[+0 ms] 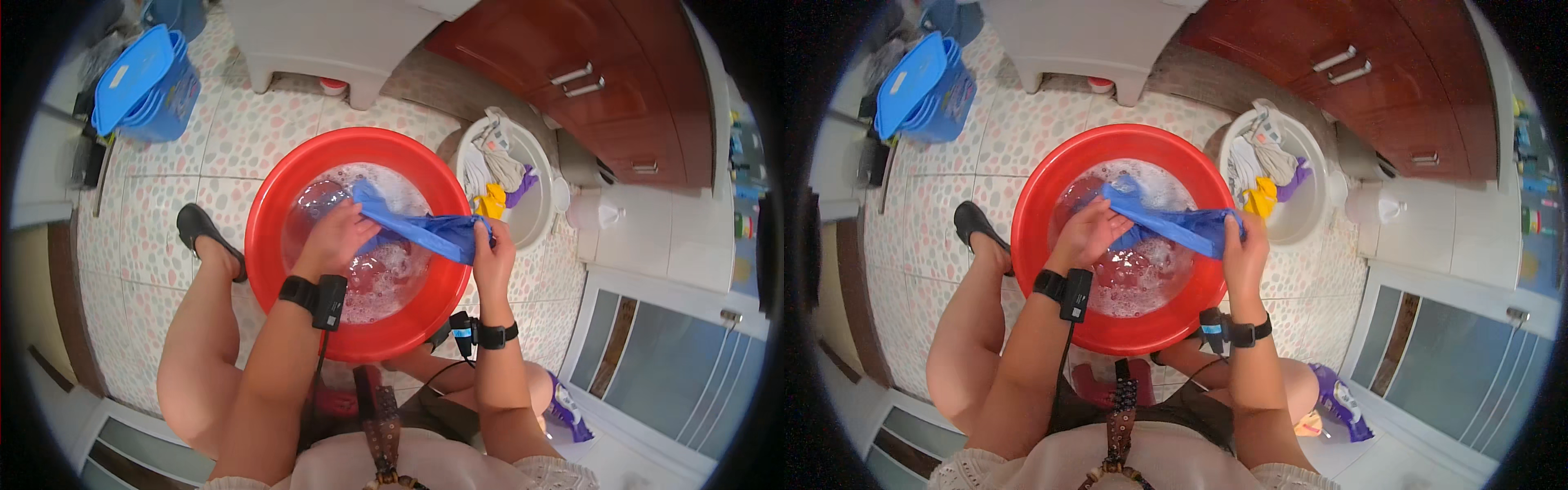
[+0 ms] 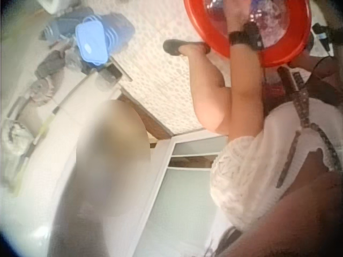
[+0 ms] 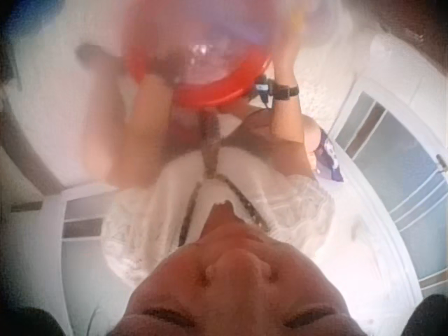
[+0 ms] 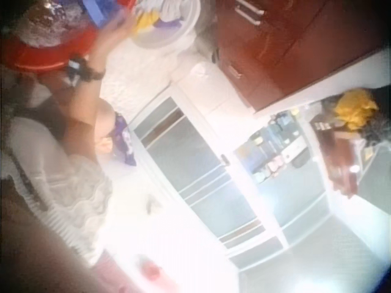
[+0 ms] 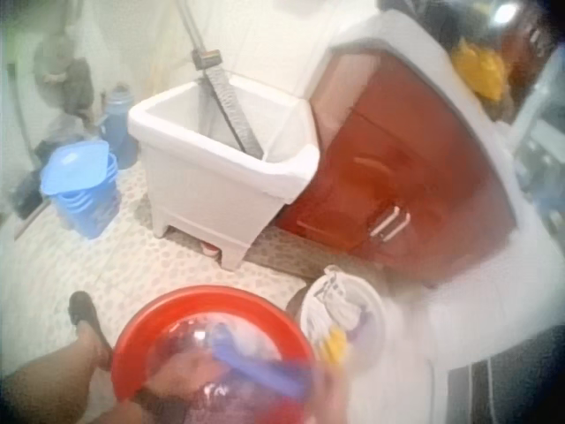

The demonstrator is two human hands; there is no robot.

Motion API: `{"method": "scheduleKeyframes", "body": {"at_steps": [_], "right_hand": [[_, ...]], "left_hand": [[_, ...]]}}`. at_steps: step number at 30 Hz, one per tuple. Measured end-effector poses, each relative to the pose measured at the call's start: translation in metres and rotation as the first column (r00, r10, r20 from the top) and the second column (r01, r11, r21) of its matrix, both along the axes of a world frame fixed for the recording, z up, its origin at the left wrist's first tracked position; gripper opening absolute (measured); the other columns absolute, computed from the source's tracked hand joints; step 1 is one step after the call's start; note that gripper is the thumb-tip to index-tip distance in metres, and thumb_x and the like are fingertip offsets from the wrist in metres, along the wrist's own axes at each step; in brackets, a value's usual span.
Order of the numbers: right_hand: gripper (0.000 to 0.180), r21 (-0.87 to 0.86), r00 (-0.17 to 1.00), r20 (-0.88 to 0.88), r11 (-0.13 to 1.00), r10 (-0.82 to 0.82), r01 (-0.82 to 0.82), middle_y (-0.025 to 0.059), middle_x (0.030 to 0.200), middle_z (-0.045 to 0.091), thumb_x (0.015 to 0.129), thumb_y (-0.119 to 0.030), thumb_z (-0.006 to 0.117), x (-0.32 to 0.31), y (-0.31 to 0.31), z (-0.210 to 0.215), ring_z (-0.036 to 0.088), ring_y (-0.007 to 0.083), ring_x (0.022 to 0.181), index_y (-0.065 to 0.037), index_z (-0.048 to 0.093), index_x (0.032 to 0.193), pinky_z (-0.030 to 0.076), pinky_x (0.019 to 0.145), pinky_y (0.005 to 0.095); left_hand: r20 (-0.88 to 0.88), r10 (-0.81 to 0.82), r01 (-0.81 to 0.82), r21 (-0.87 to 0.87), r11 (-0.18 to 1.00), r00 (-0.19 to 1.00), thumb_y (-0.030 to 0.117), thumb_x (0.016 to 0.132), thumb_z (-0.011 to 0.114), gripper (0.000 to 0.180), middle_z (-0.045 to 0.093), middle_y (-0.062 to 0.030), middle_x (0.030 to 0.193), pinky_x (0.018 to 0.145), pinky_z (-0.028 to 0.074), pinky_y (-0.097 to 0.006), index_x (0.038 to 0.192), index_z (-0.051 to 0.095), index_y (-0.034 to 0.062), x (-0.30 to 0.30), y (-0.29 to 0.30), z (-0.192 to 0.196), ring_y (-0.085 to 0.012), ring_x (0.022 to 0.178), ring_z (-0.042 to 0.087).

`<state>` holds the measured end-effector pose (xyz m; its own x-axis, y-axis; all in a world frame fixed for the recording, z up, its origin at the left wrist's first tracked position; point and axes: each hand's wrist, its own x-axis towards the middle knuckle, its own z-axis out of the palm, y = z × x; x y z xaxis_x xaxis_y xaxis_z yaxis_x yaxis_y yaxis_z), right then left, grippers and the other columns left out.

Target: The person hand-washes several small garments in a red basin filled with soapy water. They scrub, rinse, and wring out each item one by one, then place the cleaned items on a nearby counter.

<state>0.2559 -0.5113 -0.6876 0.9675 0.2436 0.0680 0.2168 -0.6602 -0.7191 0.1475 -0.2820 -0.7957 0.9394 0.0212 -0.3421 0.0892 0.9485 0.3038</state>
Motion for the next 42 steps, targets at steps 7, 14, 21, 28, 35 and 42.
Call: {"method": "scheduleKeyframes", "body": {"at_steps": [7,14,21,28,35,42], "right_hand": [[0.033,0.430,0.952,-0.278,0.869,-0.130,0.245,0.0010,0.094,0.063,0.101,-0.026,0.050,0.008,-0.027,-0.025,0.057,0.0066,0.082,0.003,0.062,0.112,0.048,0.075,0.0234],[0.033,0.662,0.774,-0.629,0.571,0.072,0.485,0.0068,0.103,0.065,0.100,-0.025,0.049,0.008,-0.028,-0.022,0.063,0.0137,0.087,0.001,0.058,0.118,0.053,0.076,0.0278],[0.022,0.579,0.532,-0.788,0.666,0.309,0.471,0.0085,0.099,0.065,0.087,-0.003,0.058,-0.002,-0.037,-0.025,0.062,0.0154,0.088,0.000,0.061,0.109,0.052,0.075,0.0264],[0.034,-0.455,0.988,-0.137,0.882,0.068,-0.124,0.0235,0.101,0.060,0.075,0.003,0.061,-0.029,-0.033,-0.051,0.062,0.0390,0.089,-0.005,0.064,0.108,0.050,0.074,0.0429],[0.030,-0.064,0.924,-0.241,0.955,-0.296,0.289,0.0214,0.102,0.063,0.094,-0.024,0.047,-0.015,-0.037,-0.084,0.062,0.0376,0.087,-0.002,0.062,0.108,0.049,0.079,0.0433],[0.050,0.303,0.665,-0.718,0.767,-0.207,0.565,0.0134,0.101,0.062,0.096,-0.048,0.041,-0.006,-0.039,-0.065,0.064,0.0241,0.086,-0.005,0.052,0.120,0.053,0.070,0.0357]], "left_hand": [[0.007,0.099,-0.097,-0.149,0.984,0.995,0.019,0.095,0.051,0.027,0.059,-0.0110,0.118,0.101,0.042,-0.042,0.119,0.053,0.0064,-0.001,0.011,0.040,-0.0242,0.112,0.056],[-0.249,0.021,0.129,0.572,0.810,0.968,0.009,0.085,0.063,0.040,0.064,-0.0094,0.112,0.093,0.047,-0.038,0.123,0.053,0.0007,-0.007,0.020,0.022,-0.0234,0.105,0.061],[-0.362,0.368,0.454,0.868,-0.203,0.856,0.011,0.074,0.071,0.034,0.067,-0.0141,0.088,0.079,0.052,-0.037,0.106,0.061,0.0039,-0.034,0.030,-0.016,-0.0313,0.085,0.065],[-0.539,0.476,0.335,0.828,0.449,0.694,0.017,0.082,0.067,0.020,0.065,-0.0106,0.082,0.071,0.050,-0.037,0.094,0.059,0.0031,-0.031,0.015,-0.025,-0.0253,0.077,0.064],[-0.447,0.175,0.128,0.570,0.812,0.877,0.011,0.086,0.063,0.014,0.063,-0.0047,0.090,0.078,0.044,-0.029,0.097,0.059,0.0027,-0.021,-0.003,-0.002,-0.0148,0.087,0.059],[-0.364,0.201,0.387,0.918,-0.089,0.910,0.001,0.080,0.061,0.022,0.064,-0.0157,0.090,0.075,0.049,-0.037,0.101,0.057,0.0052,-0.021,0.005,-0.004,-0.0265,0.084,0.063]]}}
